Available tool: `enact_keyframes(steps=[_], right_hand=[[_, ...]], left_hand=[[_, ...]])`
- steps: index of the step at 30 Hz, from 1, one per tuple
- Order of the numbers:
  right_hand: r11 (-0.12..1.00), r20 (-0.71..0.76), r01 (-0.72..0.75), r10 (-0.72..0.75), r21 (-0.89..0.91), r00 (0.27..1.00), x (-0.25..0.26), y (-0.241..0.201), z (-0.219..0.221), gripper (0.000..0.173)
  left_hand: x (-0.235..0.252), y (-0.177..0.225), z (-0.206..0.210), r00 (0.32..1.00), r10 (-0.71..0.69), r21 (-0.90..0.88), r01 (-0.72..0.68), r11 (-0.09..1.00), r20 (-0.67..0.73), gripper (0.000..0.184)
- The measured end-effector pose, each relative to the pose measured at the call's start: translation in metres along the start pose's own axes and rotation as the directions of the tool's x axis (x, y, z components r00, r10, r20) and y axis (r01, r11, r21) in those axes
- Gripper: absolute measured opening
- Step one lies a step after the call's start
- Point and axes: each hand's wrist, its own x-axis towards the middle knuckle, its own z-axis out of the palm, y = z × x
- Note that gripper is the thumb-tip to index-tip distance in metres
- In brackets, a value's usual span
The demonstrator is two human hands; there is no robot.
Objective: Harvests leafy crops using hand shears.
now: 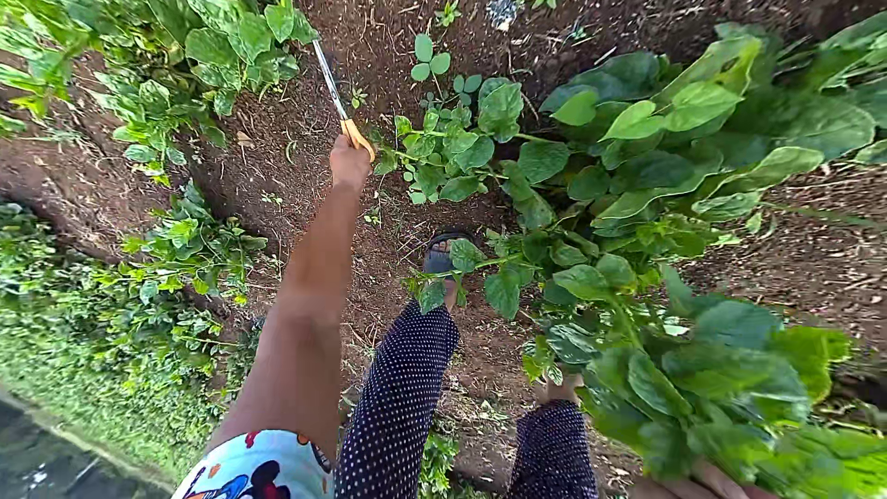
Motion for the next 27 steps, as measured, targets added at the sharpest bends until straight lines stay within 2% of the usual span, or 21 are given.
enact_keyframes(steps=[3,8,10,13,16,19,22,24,27], right_hand=[[0.996,0.043,-0.027,0.024,0.081,0.999,0.006,0.017,0.004,0.019],[0.987,0.16,-0.068,0.091,-0.144,0.983,0.045,0.062,0.011,0.025],[0.978,0.117,-0.062,0.087,-0.197,0.989,0.062,0.08,0.021,0.023],[0.969,0.032,-0.082,0.092,-0.234,0.995,0.075,0.095,0.031,0.022],[0.972,0.125,-0.099,0.128,-0.215,0.984,0.073,0.088,0.021,0.019],[0.966,0.237,-0.073,0.133,-0.248,0.962,0.067,0.067,0.001,0.026],[0.971,0.34,-0.116,0.182,-0.207,0.923,0.063,0.042,-0.025,0.037],[0.976,0.347,-0.171,0.207,-0.131,0.915,0.058,0.036,-0.024,0.04],[0.966,0.259,-0.258,0.254,-0.018,0.932,0.049,0.029,-0.02,0.038]], left_hand=[[-0.059,-0.004,-0.027,0.985,0.173,-0.001,-0.173,0.985,0.0,0.039],[-0.232,0.003,-0.044,0.879,0.469,-0.008,-0.47,0.883,0.091,0.032],[-0.288,0.001,-0.029,0.799,0.6,0.022,-0.601,0.799,0.047,0.025],[-0.349,-0.007,-0.005,0.642,0.766,0.033,-0.766,0.642,-0.031,0.012],[-0.384,-0.018,0.012,0.547,0.836,0.057,-0.834,0.549,-0.046,0.006],[-0.409,-0.032,0.024,0.512,0.859,0.089,-0.855,0.512,-0.02,0.001],[-0.436,-0.041,0.04,0.482,0.876,0.102,-0.873,0.477,0.021,0.005],[-0.446,-0.043,0.046,0.47,0.882,0.085,-0.881,0.466,0.035,0.006],[-0.448,-0.042,0.044,0.458,0.886,0.011,-0.889,0.459,0.072,0.006]])
